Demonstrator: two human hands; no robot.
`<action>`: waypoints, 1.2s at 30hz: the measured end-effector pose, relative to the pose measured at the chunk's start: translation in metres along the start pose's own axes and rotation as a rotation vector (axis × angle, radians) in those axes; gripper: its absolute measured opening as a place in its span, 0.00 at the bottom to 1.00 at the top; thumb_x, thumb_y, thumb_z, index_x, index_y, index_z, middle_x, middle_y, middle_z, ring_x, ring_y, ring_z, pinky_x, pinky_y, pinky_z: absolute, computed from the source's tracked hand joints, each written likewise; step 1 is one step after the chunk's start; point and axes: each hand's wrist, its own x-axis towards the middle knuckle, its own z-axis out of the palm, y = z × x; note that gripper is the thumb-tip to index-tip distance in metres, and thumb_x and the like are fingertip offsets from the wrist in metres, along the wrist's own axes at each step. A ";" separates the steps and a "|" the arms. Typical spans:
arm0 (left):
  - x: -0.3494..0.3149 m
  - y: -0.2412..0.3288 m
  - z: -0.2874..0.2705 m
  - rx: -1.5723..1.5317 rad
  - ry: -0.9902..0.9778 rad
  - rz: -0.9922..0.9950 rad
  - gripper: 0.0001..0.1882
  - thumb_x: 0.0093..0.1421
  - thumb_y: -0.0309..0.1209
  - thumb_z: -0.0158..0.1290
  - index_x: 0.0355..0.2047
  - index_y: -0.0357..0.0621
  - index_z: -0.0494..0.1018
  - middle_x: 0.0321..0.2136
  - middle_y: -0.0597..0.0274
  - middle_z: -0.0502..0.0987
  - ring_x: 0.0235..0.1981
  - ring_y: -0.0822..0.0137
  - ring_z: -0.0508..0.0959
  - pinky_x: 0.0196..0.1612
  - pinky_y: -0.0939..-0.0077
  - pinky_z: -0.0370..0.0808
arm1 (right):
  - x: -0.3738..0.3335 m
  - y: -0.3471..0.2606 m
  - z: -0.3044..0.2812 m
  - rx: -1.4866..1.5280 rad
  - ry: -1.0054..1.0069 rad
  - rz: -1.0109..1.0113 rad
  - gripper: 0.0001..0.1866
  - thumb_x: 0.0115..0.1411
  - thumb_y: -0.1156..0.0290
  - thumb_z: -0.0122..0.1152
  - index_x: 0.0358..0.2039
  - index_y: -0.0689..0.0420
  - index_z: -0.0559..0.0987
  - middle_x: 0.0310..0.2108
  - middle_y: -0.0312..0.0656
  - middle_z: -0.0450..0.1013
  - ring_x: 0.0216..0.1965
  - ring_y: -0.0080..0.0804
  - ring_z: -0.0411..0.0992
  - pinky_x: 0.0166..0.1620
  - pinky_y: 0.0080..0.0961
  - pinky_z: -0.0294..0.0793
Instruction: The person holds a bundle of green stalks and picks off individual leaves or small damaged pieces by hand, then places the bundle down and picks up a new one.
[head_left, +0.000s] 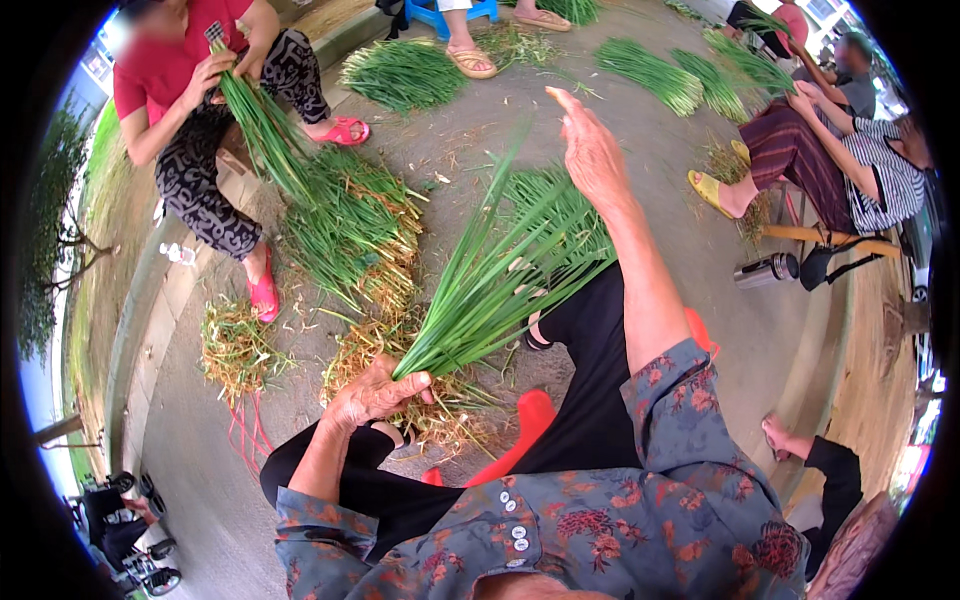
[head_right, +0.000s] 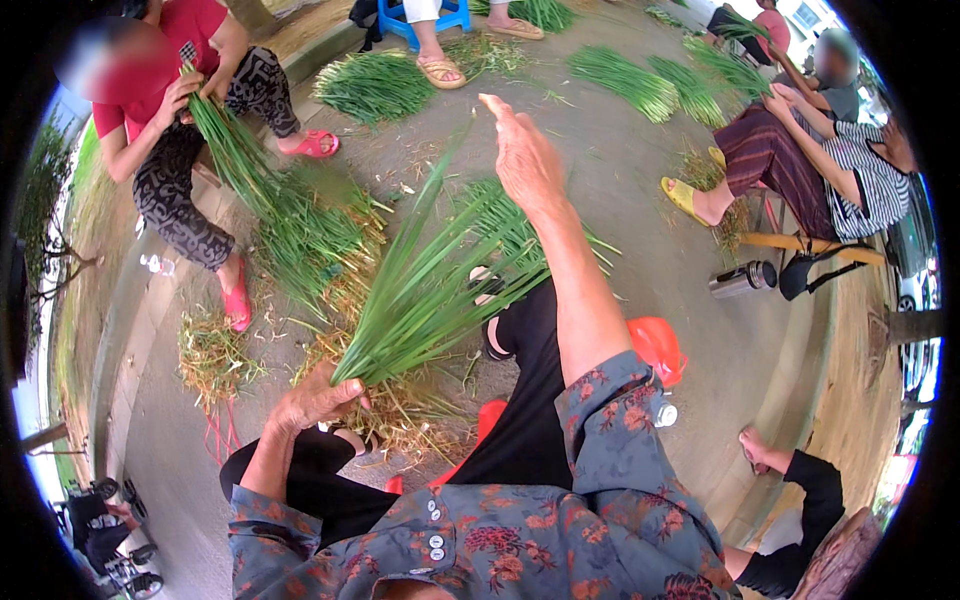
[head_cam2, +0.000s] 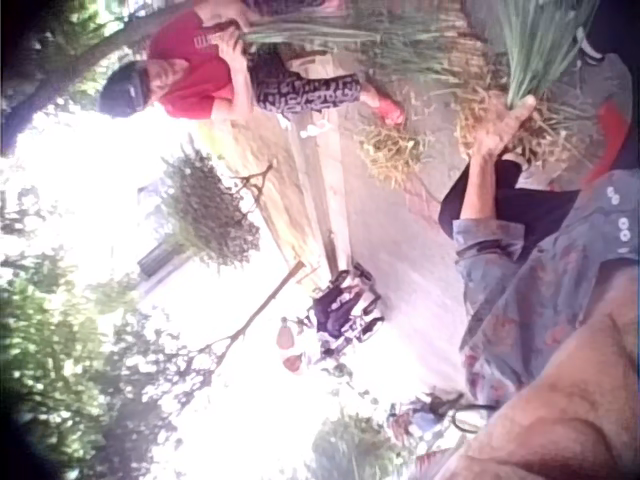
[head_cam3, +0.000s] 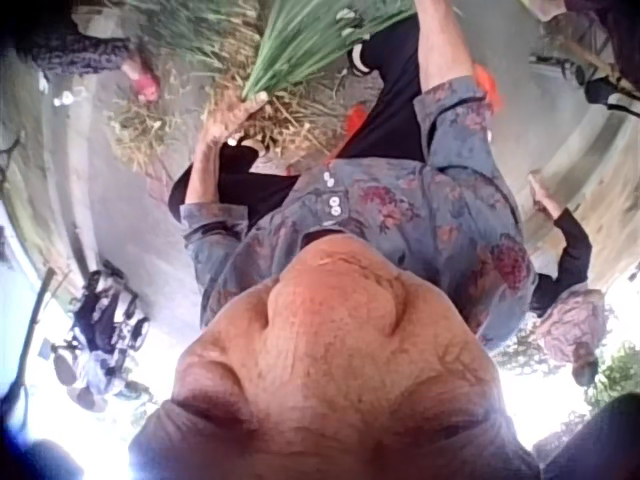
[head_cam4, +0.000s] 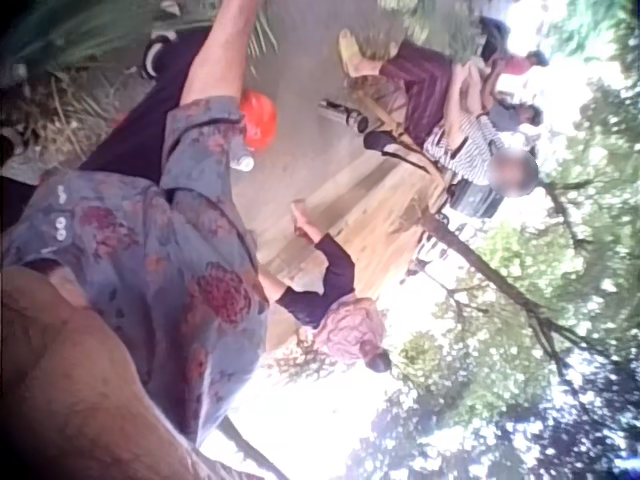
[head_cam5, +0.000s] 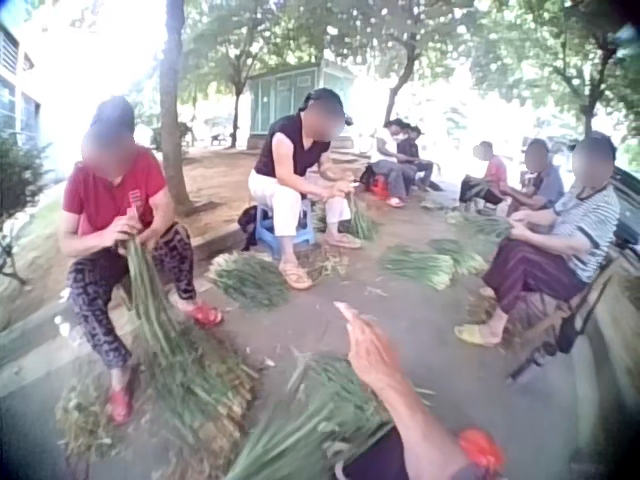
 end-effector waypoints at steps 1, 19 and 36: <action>0.000 0.000 0.000 0.008 -0.011 -0.003 0.31 0.48 0.60 0.51 0.21 0.39 0.76 0.07 0.71 0.59 0.11 0.77 0.58 0.16 0.80 0.53 | 0.001 0.001 -0.002 0.006 -0.042 0.025 0.18 0.60 0.72 0.39 0.50 0.39 0.64 0.30 0.46 0.68 0.31 0.47 0.69 0.33 0.40 0.68; 0.001 -0.006 -0.004 0.014 -0.004 0.014 0.34 0.45 0.62 0.52 0.21 0.36 0.75 0.08 0.70 0.62 0.09 0.78 0.60 0.13 0.82 0.54 | -0.005 0.022 -0.003 -0.315 -0.076 0.088 0.06 0.58 0.69 0.41 0.33 0.52 0.68 0.30 0.43 0.72 0.34 0.45 0.72 0.33 0.43 0.66; 0.004 -0.009 -0.005 -0.146 0.104 -0.002 0.33 0.50 0.60 0.49 0.20 0.36 0.73 0.06 0.72 0.56 0.06 0.80 0.54 0.11 0.81 0.47 | -0.007 -0.038 -0.019 0.499 -0.066 -0.045 0.07 0.57 0.73 0.49 0.35 0.55 0.74 0.27 0.38 0.71 0.27 0.28 0.70 0.30 0.23 0.68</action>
